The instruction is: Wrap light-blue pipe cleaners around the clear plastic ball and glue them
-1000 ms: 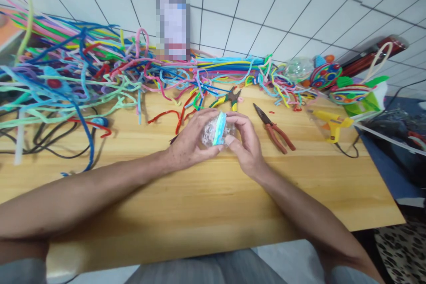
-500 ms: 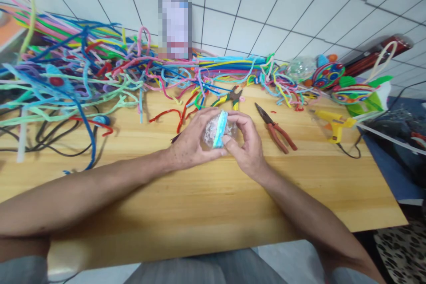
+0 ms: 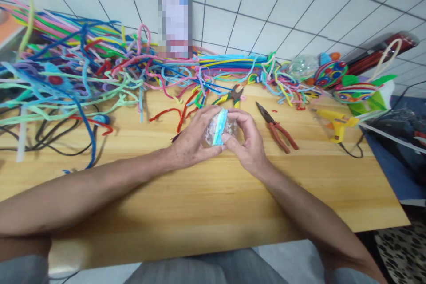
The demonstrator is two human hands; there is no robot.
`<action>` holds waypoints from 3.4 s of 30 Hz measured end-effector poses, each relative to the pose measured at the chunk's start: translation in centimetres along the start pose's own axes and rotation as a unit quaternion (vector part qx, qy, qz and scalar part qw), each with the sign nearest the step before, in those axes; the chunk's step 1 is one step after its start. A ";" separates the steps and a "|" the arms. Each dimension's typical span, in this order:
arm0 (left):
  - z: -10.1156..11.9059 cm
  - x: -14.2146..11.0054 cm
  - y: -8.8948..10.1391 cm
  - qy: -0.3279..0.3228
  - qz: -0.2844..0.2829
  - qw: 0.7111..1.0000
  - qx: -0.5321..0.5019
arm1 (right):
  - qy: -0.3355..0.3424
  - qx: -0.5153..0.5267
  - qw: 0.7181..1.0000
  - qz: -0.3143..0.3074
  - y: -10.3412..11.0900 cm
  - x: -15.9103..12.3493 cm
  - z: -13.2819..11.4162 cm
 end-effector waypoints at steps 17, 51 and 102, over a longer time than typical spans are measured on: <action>-0.8 -0.4 0.0 0.019 0.002 1.000 0.010 | -0.006 0.015 1.000 -0.012 -0.1 0.0 1.0; -0.4 -0.4 -0.2 -0.013 -0.019 1.000 -0.021 | -0.005 0.019 1.000 0.010 0.2 -0.6 1.8; 0.0 -0.2 0.5 0.015 0.007 1.000 -0.004 | -0.124 0.151 0.969 0.154 1.4 -0.4 5.5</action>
Point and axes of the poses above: each hand's wrist, its own x-axis towards the middle knuckle, its own y-axis out of the back of the hand, z = x × y, the point moved 7 cm from there along x, towards the middle knuckle, and after that the axes turned 2 degrees about x, right-handed, at the moved point
